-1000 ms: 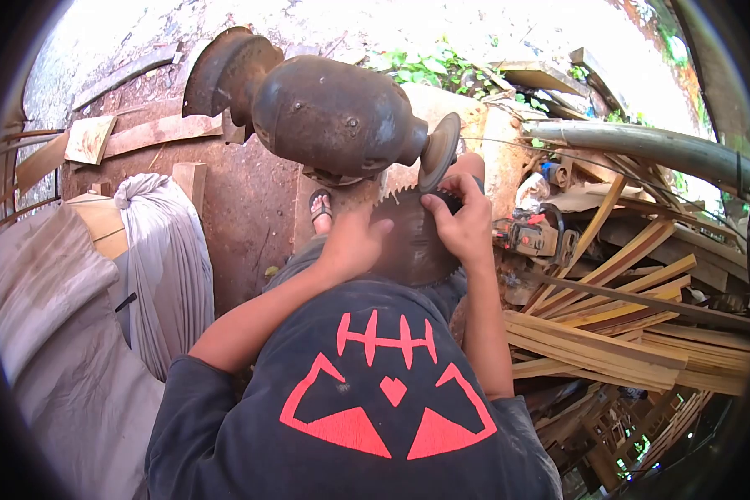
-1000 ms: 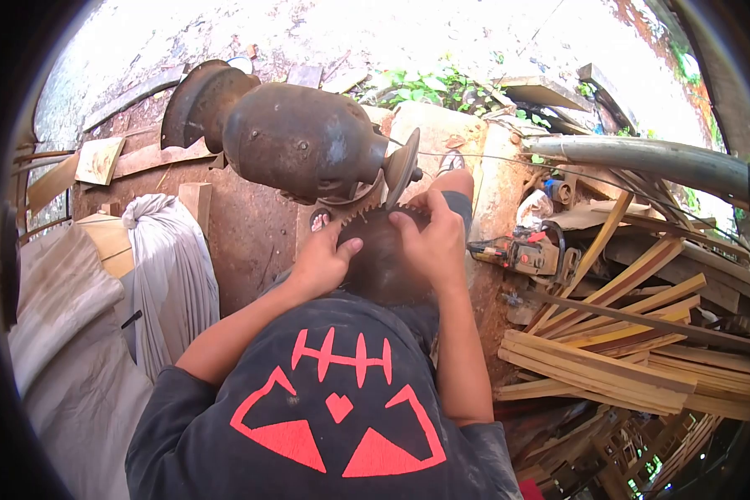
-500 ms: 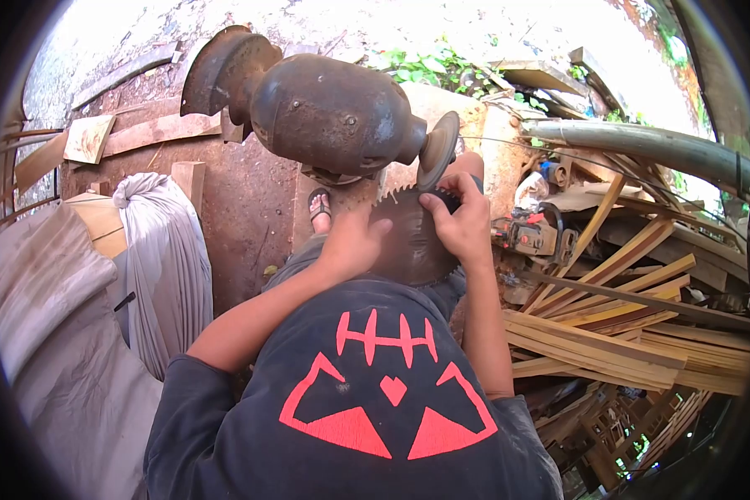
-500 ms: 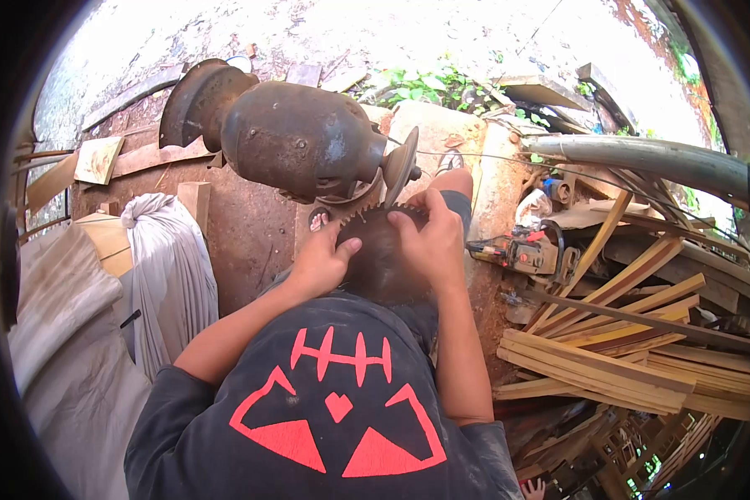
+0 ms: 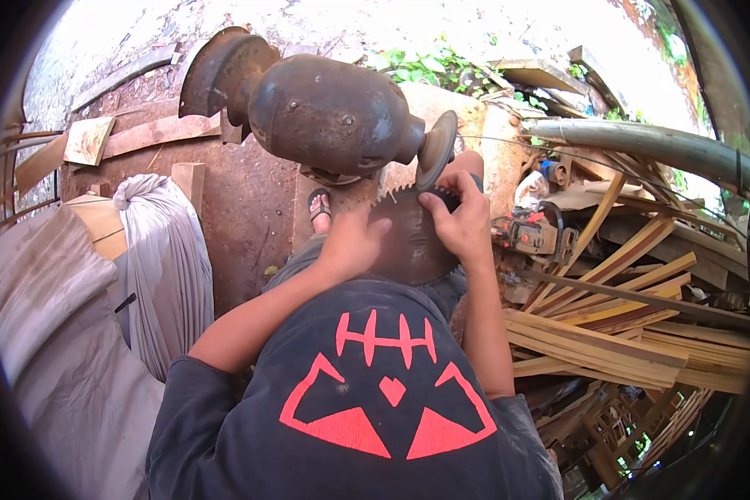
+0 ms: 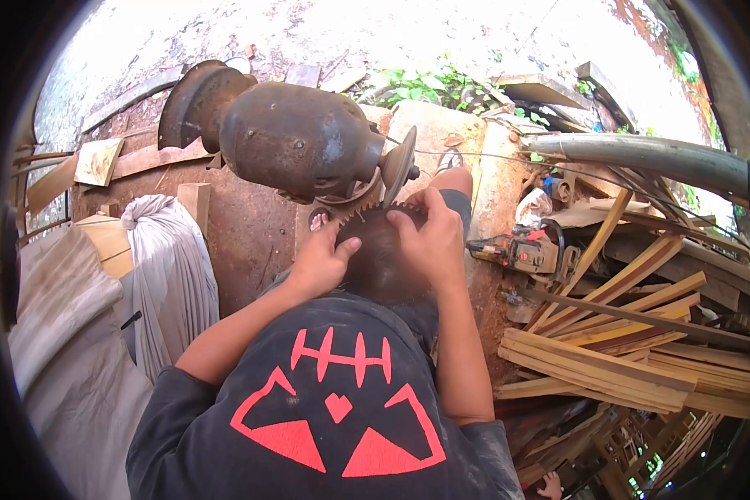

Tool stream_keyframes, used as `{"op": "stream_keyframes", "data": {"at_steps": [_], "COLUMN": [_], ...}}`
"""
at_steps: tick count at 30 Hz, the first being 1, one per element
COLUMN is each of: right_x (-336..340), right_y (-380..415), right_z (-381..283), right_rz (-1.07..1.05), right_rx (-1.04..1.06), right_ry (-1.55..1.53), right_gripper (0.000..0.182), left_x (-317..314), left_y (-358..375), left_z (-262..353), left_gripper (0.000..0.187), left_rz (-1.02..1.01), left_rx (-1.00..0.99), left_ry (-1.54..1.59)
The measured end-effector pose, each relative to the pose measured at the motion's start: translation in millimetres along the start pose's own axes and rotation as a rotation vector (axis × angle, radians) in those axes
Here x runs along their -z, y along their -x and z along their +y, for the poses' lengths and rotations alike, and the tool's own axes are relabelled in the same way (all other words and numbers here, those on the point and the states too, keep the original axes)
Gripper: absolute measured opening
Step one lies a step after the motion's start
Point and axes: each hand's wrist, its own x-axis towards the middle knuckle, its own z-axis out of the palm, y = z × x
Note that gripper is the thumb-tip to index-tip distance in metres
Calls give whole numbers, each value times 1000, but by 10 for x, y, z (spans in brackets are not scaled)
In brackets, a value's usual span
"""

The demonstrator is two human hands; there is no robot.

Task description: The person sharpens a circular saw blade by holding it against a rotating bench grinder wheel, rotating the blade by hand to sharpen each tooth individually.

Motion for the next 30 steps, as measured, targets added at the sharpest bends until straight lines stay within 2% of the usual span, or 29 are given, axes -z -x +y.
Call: {"op": "stream_keyframes", "data": {"at_steps": [8, 14, 15, 17, 21, 23, 26, 30], "right_x": [14, 25, 30, 44, 91, 67, 58, 11], "right_y": [3, 6, 11, 71, 146, 162, 172, 150], "right_z": [-26, -55, -54, -49, -4, 64, 60, 51], "right_rz": [-7, -38, -38, -33, -19, -10, -24, -42], "right_rx": [-14, -16, -14, -125, -305, -284, -254, -220], "right_ry": [4, 29, 42, 62, 83, 41, 28, 27], "right_gripper": [32, 36, 37, 39, 43, 44, 45, 46], "left_x": [33, 18, 20, 15, -134, -177, -70, 78], "left_y": [20, 64, 70, 81, 52, 41, 89, 115], "left_z": [47, -7, -26, -54, -298, -435, -296, -73], "left_gripper": [28, 31, 30, 29, 27, 27, 30, 33], "left_rz": [-3, -29, -42, -68, -126, -179, -237, -212], "left_rx": [-12, -15, -9, 0, -7, 54, 109, 122], "left_ry": [-38, 209, 163, 71, 338, 369, 400, 238]}}
